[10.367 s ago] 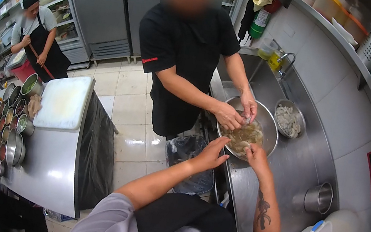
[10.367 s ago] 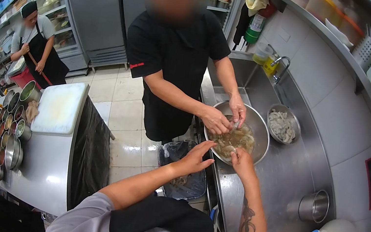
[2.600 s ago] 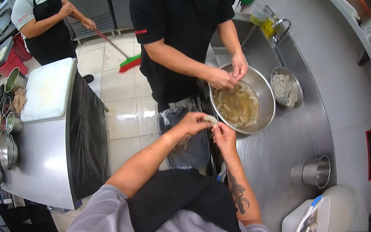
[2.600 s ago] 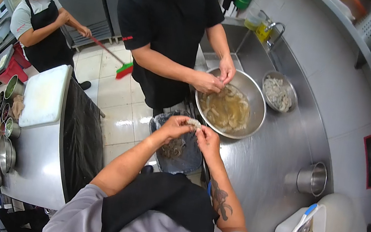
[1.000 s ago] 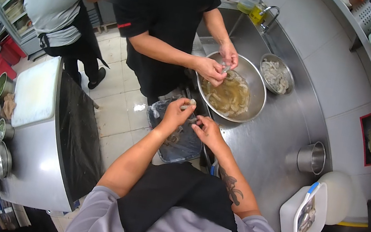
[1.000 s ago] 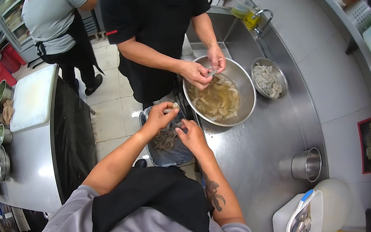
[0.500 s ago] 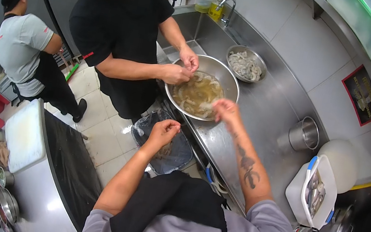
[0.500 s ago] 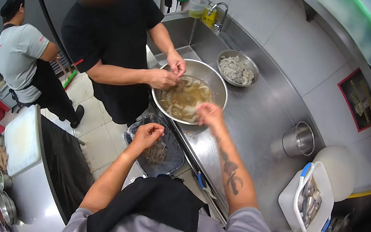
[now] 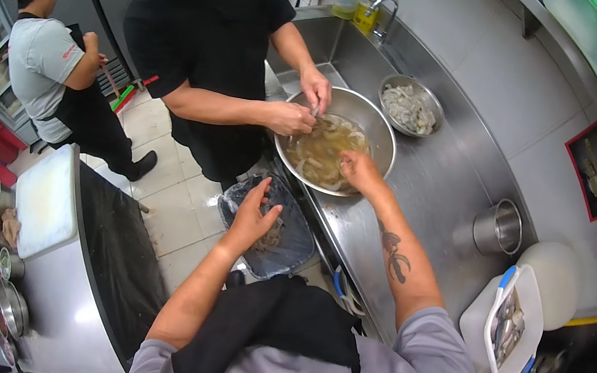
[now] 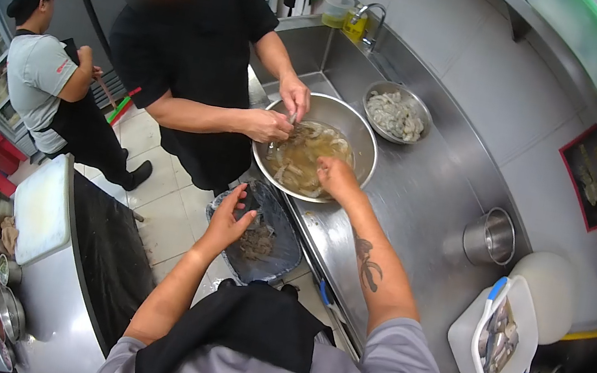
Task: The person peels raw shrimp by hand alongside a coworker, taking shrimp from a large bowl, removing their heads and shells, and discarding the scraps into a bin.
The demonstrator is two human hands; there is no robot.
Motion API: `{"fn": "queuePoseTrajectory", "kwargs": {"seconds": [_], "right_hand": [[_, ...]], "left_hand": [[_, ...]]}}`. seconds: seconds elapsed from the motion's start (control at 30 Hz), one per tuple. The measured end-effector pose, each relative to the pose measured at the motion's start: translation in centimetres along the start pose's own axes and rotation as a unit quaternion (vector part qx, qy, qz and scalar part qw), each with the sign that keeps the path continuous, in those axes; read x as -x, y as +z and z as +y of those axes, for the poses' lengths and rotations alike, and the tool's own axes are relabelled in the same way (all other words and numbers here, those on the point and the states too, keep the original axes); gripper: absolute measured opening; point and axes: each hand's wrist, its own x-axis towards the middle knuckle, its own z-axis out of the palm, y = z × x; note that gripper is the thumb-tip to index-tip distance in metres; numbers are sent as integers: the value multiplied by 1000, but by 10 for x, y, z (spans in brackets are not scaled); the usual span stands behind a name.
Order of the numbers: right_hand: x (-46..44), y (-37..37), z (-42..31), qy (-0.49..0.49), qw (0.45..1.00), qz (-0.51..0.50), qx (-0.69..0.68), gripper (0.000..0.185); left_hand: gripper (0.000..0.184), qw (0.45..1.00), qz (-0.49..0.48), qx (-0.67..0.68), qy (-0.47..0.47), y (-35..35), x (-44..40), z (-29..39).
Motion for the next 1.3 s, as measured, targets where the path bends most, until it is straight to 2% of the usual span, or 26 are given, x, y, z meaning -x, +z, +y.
{"fn": "queuePoseTrajectory", "kwargs": {"seconds": [0.03, 0.13, 0.23, 0.3, 0.37, 0.43, 0.5, 0.57, 0.63, 0.77, 0.83, 0.87, 0.93, 1.03, 1.07, 1.13, 1.3], "right_hand": [[-4, 8, -8, -9, 1000, -21, 12, 31], [-22, 36, -10, -48, 993, -77, 77, 30], [-41, 49, -21, 12, 967, -201, 159, 27], [-46, 61, -12, 16, 961, -179, 212, 26], [-55, 69, -4, -9, 968, -93, 231, 28], [-62, 69, -1, -51, 968, -61, 237, 30], [-67, 75, 2, -58, 965, -58, 248, 25], [-77, 78, 12, -57, 962, -48, 263, 22], [-85, 85, 25, -21, 954, -135, 265, 21], [-85, 90, 28, 4, 946, -158, 283, 21], [-82, 81, 16, 57, 912, -241, 326, 24], [-82, 75, 11, 69, 912, -236, 328, 24], [-80, 62, 2, 81, 882, -326, 329, 26], [-76, 50, -26, 102, 870, -360, 322, 29], [-73, 53, -29, 114, 870, -356, 323, 29], [-68, 62, -19, 109, 908, -267, 305, 31], [-62, 52, 3, 95, 918, -243, 298, 32]], "left_hand": [[65, 994, 37, -65, 79, -3, 2, 2], [70, 992, 17, -115, 54, -2, 12, -11], [71, 991, -12, -128, 38, -4, 25, -20], [71, 995, -13, -100, 8, -8, 34, -20], [71, 994, 2, -106, -39, -15, 37, -9], [71, 992, 4, -99, -80, -15, 41, -7], [73, 983, 36, -178, -37, -15, 44, -10], [74, 984, 26, -163, -61, -17, 44, -4], [73, 981, 22, -186, -50, -17, 44, -1], [73, 981, 28, -186, -46, -20, 45, 0], [73, 979, 36, -197, -45, -22, 44, -1], [73, 980, 25, -194, -38, -22, 42, -2], [73, 979, 46, -199, -25, -21, 40, -4], [72, 980, 35, -194, -11, -19, 37, 0], [72, 980, 32, -194, -11, -18, 36, 1], [72, 981, 21, -193, -10, -16, 35, 4], [71, 978, 18, -206, -5, -17, 30, 6]]}}
